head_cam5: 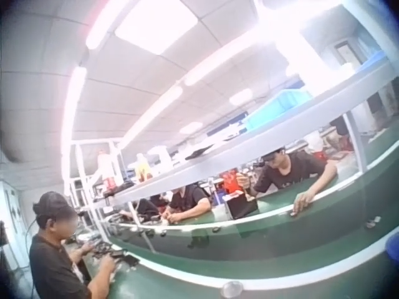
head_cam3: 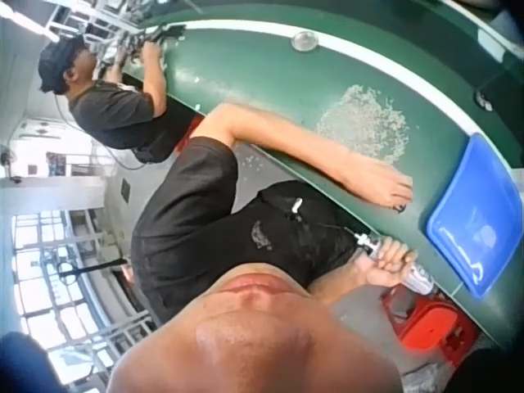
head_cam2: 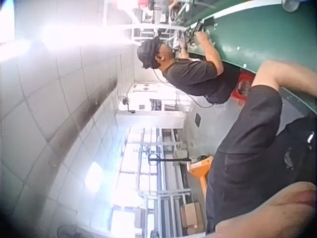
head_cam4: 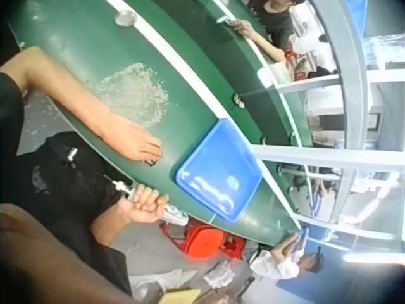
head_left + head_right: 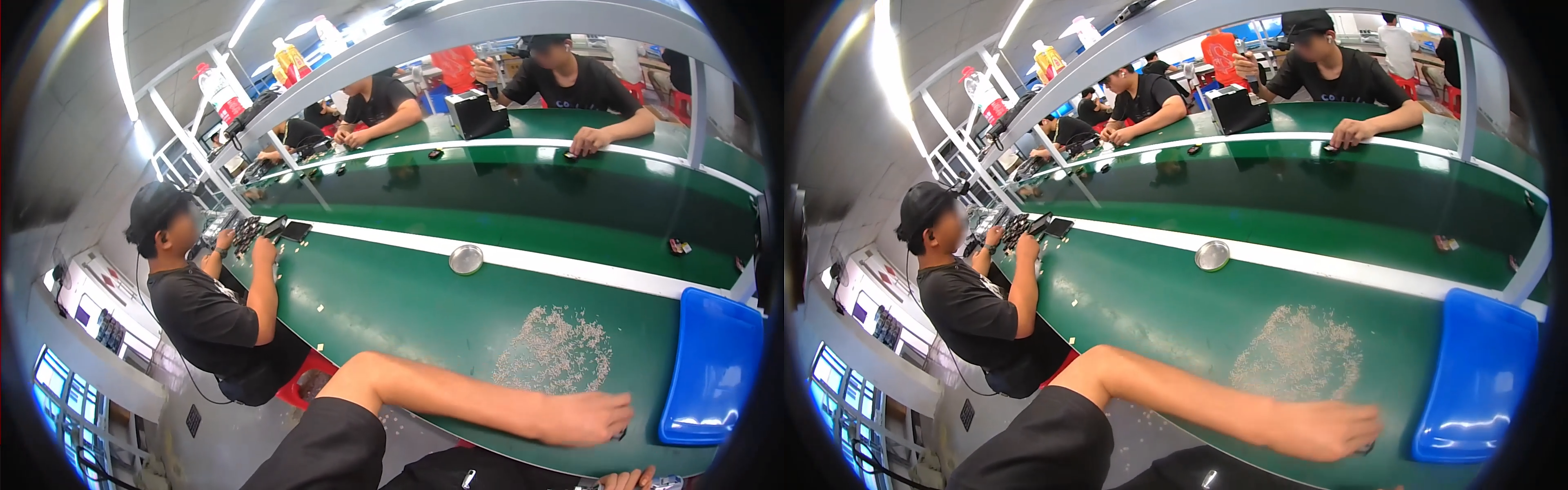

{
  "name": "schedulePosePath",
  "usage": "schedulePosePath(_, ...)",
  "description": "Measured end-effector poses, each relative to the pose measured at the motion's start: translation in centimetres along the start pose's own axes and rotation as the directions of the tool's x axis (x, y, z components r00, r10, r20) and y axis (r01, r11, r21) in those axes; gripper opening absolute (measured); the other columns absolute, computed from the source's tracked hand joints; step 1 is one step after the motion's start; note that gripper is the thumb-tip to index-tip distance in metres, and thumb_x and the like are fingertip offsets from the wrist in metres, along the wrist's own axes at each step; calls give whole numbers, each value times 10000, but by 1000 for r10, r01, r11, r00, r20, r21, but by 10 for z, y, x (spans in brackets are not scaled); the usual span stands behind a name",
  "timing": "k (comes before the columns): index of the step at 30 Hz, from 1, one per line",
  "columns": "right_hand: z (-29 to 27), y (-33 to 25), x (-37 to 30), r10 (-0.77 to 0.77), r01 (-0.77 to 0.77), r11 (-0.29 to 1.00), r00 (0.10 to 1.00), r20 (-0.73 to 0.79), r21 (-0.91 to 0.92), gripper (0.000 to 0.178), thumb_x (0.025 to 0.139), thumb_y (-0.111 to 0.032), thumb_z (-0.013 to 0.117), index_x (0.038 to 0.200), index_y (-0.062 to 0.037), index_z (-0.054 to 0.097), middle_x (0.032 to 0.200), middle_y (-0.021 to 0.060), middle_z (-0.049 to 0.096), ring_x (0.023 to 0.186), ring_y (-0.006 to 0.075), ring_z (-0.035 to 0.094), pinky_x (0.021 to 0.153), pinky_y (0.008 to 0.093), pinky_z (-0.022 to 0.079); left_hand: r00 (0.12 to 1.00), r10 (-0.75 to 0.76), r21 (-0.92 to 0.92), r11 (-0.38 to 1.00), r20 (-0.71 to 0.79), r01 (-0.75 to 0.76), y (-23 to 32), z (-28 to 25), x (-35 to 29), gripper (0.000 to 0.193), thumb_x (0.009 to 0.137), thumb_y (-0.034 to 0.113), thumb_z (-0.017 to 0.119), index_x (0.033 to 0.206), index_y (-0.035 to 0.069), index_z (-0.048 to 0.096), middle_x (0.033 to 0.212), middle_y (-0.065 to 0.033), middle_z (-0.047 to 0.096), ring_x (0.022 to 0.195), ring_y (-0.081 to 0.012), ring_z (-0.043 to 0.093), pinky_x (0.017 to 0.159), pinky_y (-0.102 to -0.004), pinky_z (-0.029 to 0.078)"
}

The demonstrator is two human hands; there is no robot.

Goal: Assemble small electronic components by inserting small pins or fasteners into circuit boards or electronic housings using an electric screwdriver.

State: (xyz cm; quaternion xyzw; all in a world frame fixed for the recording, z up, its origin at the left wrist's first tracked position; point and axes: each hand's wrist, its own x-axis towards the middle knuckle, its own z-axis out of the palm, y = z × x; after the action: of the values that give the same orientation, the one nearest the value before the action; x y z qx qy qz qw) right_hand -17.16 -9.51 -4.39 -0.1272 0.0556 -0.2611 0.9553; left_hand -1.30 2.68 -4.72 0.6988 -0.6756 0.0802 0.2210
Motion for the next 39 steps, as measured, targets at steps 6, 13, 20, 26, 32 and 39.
schedulePosePath(6,-2,-4,-18,-25,25,1000,999,-20,13,129,917,-160,499,867,-44,530,524,-11,355,410,79,322,455,221,323,986,91,-181,981,140,-64,10,-8,0,292,746,48,569,990,-110,600,1172,-178,525,1075,-305,491,844,-342,515)
schedulePosePath(13,-16,7,-15,28,-24,996,998,-47,82,148,921,-212,414,865,-82,458,485,-4,342,393,111,313,463,294,352,974,-38,-324,940,222,110,-17,-26,10,368,761,-34,538,1126,-57,582,1190,-196,589,1126,-339,545,942,-392,474)
schedulePosePath(20,-21,3,-25,17,-16,998,1000,-23,60,152,943,-217,425,874,-81,429,512,-2,373,404,116,377,478,290,390,981,-168,-296,936,101,191,-1,-13,20,196,794,-28,610,988,-13,588,973,-133,606,901,-319,588,779,-392,492)
schedulePosePath(26,-23,3,-23,52,-51,998,999,-5,35,151,940,-216,418,874,-83,442,504,-4,378,400,112,376,474,285,388,970,-225,-230,943,89,240,11,-12,22,236,742,-12,686,949,-5,573,943,-123,599,849,-305,574,730,-379,484)
schedulePosePath(32,-24,17,-22,60,-62,997,997,-37,-54,156,934,-217,411,881,-86,477,494,-10,373,393,107,369,460,277,388,993,-119,-141,983,3,119,15,1,14,181,712,8,645,880,-52,613,957,-126,615,883,-268,593,698,-348,528)
schedulePosePath(39,-20,29,-20,49,-61,986,996,-81,-155,105,926,-164,419,897,-66,445,517,30,402,419,146,414,475,309,390,999,-44,-106,993,-14,42,41,5,11,303,634,-44,703,915,-97,603,951,-170,612,827,-305,613,630,-352,532)
